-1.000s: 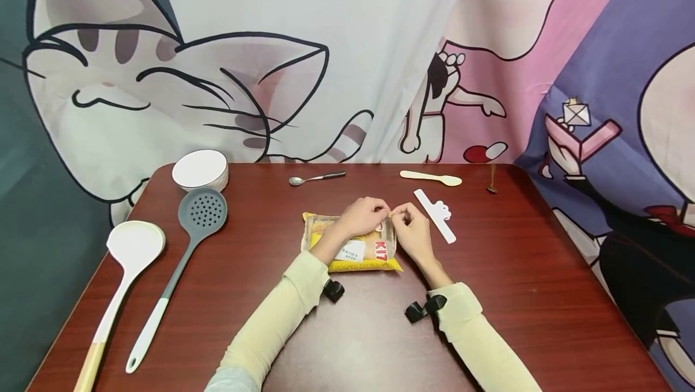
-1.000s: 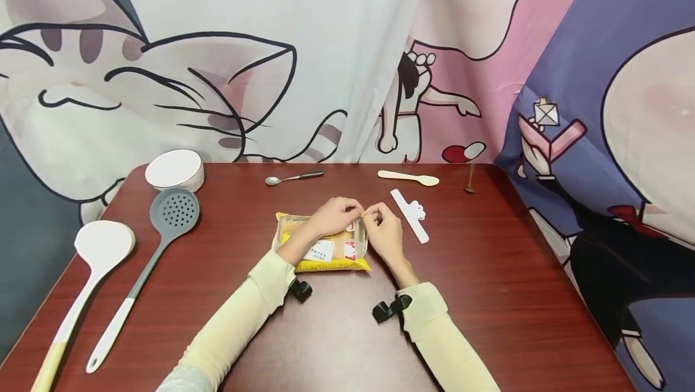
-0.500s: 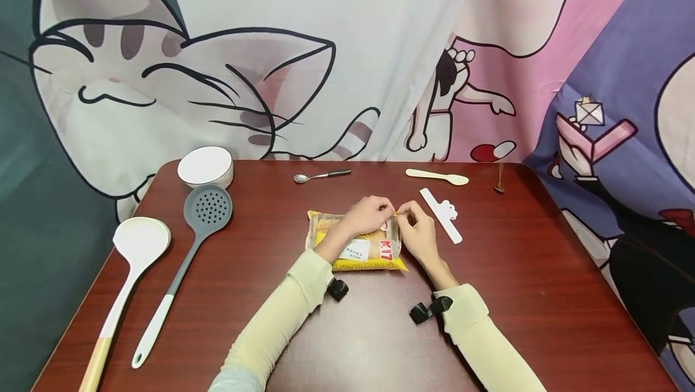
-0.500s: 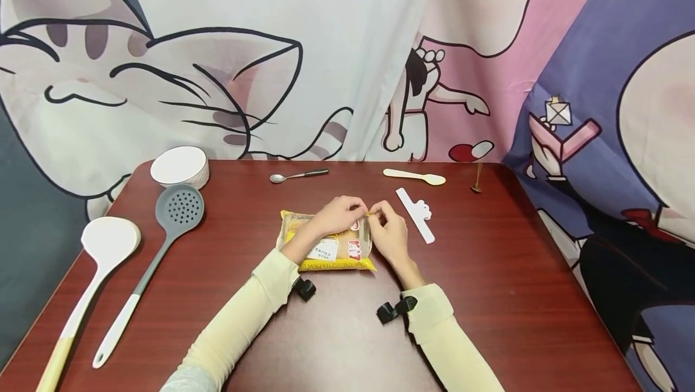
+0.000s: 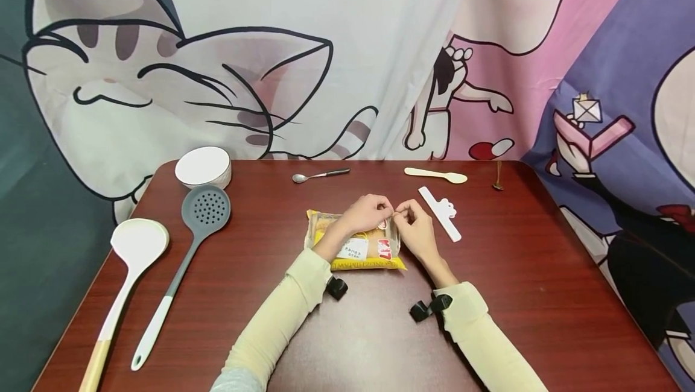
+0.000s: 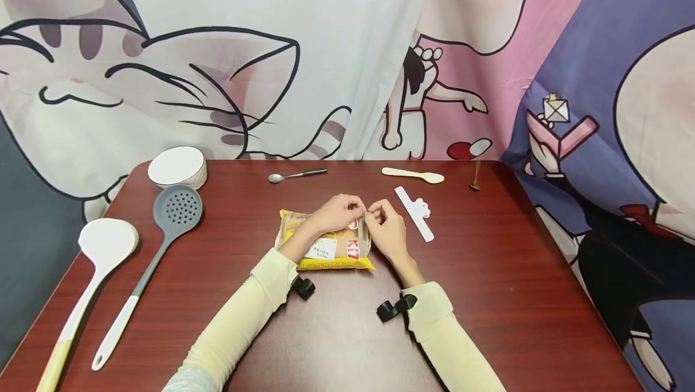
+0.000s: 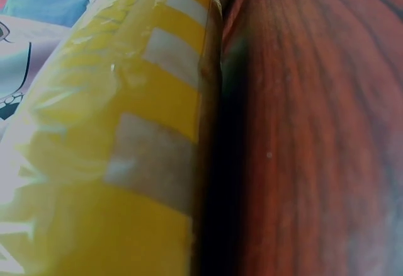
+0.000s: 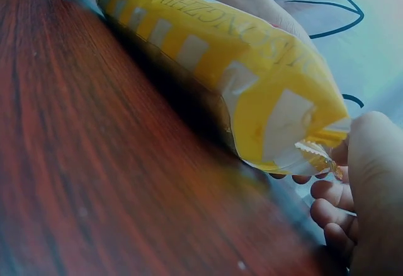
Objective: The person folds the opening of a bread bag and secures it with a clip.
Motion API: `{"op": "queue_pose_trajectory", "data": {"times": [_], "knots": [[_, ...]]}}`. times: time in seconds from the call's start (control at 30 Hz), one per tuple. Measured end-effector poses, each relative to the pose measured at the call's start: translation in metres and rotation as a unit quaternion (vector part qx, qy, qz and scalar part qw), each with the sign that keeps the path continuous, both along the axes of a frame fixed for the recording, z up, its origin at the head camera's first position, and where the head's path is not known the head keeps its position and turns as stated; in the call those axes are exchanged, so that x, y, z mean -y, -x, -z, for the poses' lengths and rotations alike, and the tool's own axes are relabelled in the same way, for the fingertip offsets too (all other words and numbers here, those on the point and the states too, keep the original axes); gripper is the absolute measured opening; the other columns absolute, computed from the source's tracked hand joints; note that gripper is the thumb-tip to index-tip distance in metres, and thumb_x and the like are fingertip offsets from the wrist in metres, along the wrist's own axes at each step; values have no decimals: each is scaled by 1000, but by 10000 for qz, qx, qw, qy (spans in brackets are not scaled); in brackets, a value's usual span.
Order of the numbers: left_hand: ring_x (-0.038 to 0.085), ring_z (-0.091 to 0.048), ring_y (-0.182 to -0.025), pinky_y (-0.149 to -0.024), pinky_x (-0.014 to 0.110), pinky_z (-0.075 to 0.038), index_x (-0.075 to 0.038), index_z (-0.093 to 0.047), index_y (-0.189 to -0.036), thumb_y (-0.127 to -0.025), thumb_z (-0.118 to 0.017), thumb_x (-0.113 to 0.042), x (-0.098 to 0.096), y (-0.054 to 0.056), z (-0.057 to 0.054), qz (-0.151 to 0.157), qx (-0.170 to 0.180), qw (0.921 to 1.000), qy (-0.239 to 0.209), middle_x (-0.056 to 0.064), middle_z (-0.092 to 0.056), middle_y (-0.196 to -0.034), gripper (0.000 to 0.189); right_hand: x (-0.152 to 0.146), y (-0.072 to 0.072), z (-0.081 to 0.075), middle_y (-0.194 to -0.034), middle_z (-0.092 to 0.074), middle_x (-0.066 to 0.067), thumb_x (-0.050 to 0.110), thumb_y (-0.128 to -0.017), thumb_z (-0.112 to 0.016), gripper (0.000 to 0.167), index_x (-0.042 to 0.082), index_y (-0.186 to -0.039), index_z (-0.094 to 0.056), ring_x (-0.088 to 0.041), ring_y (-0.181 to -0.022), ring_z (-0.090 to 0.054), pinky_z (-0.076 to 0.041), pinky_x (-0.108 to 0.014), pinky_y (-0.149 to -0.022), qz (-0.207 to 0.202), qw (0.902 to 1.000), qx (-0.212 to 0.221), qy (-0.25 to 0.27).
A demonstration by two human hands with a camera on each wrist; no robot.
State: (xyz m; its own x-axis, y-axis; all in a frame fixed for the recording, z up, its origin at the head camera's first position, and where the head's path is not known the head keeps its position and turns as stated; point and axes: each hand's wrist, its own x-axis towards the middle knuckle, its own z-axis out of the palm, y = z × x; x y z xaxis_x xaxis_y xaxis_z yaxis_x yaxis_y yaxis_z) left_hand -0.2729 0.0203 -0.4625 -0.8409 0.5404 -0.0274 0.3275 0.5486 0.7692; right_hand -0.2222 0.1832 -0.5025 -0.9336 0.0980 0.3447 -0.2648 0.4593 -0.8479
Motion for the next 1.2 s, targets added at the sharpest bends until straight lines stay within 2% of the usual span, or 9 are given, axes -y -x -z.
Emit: {"op": "queue_pose_trajectory", "data": {"times": [0.2, 0.37, 0.43, 0.53, 0.63, 0.77, 0.9, 1.03, 1.2], "knots": [[8, -57, -77, -72, 22, -45, -16, -72, -93, -98, -56, -24, -1, 1, 1, 0, -42, 10000, -25, -4, -66, -82, 18, -1, 2, 1, -66, -55, 1, 10, -83, -64, 4, 9, -80, -62, -7, -59, -47, -37, -21, -56, 142, 9988, 337, -339], [10, -57, -78, -72, 24, -44, -17, -72, -92, -101, -53, -25, 0, 1, 1, -68, -16, 10000, -35, -3, -66, -84, 22, -1, 2, 3, -65, -53, 2, 9, -82, -63, 4, 9, -80, -60, -7, -57, -45, -36, -21, -54, 19, 9988, 218, -438], [12, -55, -75, -70, 25, -43, -18, -70, -87, -102, -52, -27, 0, 0, 1, -138, 29, 9999, 69, -3, -64, -81, 25, -1, 1, 4, -64, -53, 3, 10, -82, -63, 4, 11, -80, -59, -6, -56, -45, -35, -22, -53, 0, 9972, 17, -748], [13, -52, -70, -65, 26, -39, -19, -64, -78, -102, -50, -31, -1, -1, 2, -227, 30, 9991, 359, -4, -57, -72, 30, -3, -2, 4, -61, -53, 7, 15, -82, -64, 6, 15, -79, -59, -5, -54, -44, -35, -24, -51, 12, 9860, -509, -1586], [12, -50, -68, -64, 27, -38, -20, -57, -71, -100, -50, -32, -3, -2, 1, -289, -37, 9976, 632, -5, -50, -66, 32, -7, -3, 0, -60, -51, 9, 17, -82, -67, 10, 19, -77, -59, -5, -52, -43, -35, -26, -49, -52, 9656, -1194, -2308], [12, -51, -70, -65, 28, -39, -21, -56, -70, -98, -50, -34, -5, -3, -3, -373, -12, 9967, 721, -5, -51, -67, 32, -14, -4, -3, -61, -48, 8, 13, -83, -69, 14, 19, -77, -58, -4, -53, -40, -33, -24, -47, -339, 9478, -1745, -2645], [12, -52, -70, -65, 28, -39, -21, -59, -69, -96, -50, -37, -5, -4, -4, -447, 155, 9956, 807, -6, -55, -69, 32, -19, -3, -3, -64, -50, 6, 12, -86, -67, 12, 18, -79, -59, -4, -55, -42, -34, -23, -48, -589, 9399, -1875, -2794], [12, -52, -70, -66, 28, -39, -20, -60, -71, -96, -51, -34, -4, -2, -2, -345, 163, 9956, 859, -5, -54, -69, 30, -23, -1, 1, -64, -52, 7, 15, -87, -66, 10, 18, -80, -59, -5, -56, -43, -36, -25, -50, -566, 9503, -1603, -2607], [11, -53, -75, -72, 27, -40, -19, -62, -76, -96, -50, -25, -2, -1, -3, -144, 103, 9974, 703, -5, -56, -74, 24, -25, 0, 5, -59, -50, 7, 18, -91, -63, 17, 20, -75, -58, -6, -54, -44, -36, -25, -52, -467, 9836, -600, -1637]]}}
